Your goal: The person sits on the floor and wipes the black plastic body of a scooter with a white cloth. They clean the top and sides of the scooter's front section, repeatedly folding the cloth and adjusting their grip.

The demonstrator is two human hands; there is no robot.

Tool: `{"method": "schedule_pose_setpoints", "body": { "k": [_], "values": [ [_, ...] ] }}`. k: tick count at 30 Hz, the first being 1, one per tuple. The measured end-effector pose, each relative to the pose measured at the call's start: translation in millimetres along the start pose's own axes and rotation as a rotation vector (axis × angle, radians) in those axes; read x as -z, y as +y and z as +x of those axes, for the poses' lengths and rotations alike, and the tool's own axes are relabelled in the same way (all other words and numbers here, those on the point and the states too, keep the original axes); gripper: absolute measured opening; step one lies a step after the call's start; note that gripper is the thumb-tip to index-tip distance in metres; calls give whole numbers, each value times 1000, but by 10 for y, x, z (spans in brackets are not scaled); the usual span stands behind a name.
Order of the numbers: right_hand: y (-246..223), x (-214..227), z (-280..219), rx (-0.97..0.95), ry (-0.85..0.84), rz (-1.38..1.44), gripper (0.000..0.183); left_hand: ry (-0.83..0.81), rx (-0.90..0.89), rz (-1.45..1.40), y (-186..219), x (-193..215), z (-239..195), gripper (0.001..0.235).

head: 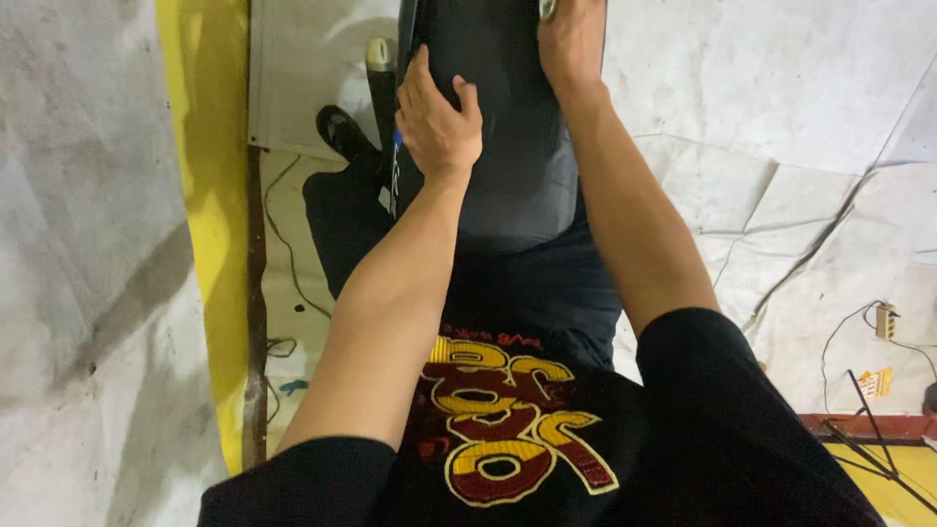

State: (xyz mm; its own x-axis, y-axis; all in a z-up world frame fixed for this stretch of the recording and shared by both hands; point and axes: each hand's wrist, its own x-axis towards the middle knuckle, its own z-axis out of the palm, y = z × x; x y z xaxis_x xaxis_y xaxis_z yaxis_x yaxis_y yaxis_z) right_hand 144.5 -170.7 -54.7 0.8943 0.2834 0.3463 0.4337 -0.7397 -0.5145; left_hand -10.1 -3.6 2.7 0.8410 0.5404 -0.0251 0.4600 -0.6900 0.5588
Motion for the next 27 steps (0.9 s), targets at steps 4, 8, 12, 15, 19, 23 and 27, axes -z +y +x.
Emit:
{"method": "schedule_pose_setpoints", "body": {
  "k": [4, 8, 12, 15, 19, 23, 27],
  "values": [
    [-520, 624, -267, 7, 97, 7, 49, 7, 4, -10, 4, -55, 88, 58],
    [-758, 987, -966, -367, -106, 134, 32, -10, 21, -17, 36, -51, 71, 57],
    [-928, 1195, -1529, -453, -166, 34, 38, 3, 12, -31, -43, -88, 117, 58],
    [-1133, 1427, -1796, -449, -265, -4, 50, 10, -9, -53, -142, -208, 90, 58],
    [-1411, 1474, -1887, -191, -304, -185, 67, 76, -78, -170, -303, -295, 146, 59],
    [-1652, 1286, -1932, 171, -468, -348, 65, 130, -67, -602, -680, -566, 176, 51],
    [-1887, 933, -1817, 286, -549, 125, 67, 74, 171, -1215, -693, 309, -313, 45]
  ]
}}
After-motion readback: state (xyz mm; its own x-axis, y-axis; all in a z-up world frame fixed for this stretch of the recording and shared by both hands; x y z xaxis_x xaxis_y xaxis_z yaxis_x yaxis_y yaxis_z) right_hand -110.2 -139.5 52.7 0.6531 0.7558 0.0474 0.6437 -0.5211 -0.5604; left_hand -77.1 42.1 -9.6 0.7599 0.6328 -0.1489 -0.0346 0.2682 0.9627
